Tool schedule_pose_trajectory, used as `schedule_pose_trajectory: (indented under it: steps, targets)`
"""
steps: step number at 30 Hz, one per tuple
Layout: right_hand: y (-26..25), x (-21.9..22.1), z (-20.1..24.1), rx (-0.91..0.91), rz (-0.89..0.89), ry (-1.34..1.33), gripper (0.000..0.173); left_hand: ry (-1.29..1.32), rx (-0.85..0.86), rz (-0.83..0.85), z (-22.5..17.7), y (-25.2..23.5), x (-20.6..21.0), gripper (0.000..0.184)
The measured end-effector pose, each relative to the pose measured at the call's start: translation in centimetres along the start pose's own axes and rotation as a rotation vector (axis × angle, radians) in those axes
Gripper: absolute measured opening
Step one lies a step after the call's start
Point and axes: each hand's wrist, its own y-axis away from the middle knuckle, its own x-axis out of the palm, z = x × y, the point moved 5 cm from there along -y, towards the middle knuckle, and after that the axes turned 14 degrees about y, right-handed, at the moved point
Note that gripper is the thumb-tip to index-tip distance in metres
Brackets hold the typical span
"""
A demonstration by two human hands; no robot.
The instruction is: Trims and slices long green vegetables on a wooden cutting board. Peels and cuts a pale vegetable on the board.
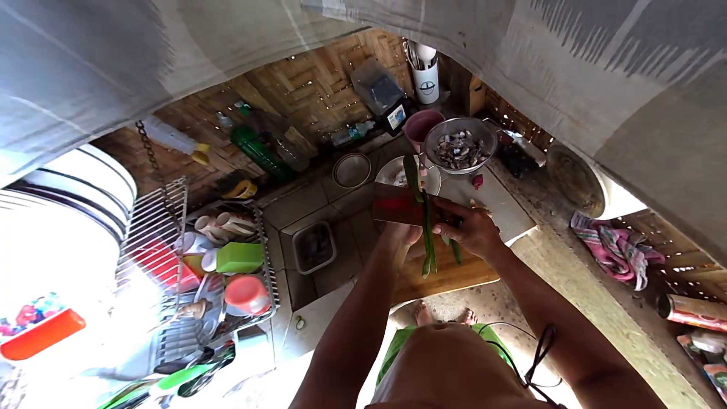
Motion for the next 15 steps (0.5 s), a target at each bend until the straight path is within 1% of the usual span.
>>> schedule_pose_trajectory:
  steps: [2,6,15]
  targets:
    - [-0.07,0.05,-0.09,0.000,0.009,-0.006,0.071,-0.016,0.005,-0.037,0.13,0.00,-0.09,0.026]
    - [0.05,-0.21,-0.02,0.001,0.029,-0.043,0.068,-0.001,0.031,-0.026,0.43,-0.45,-0.80,0.025]
    - [-0.01,-0.55,0.02,0.005,-0.007,-0.047,0.070,0.023,0.035,-0.041,0.40,-0.23,-0.33,0.022]
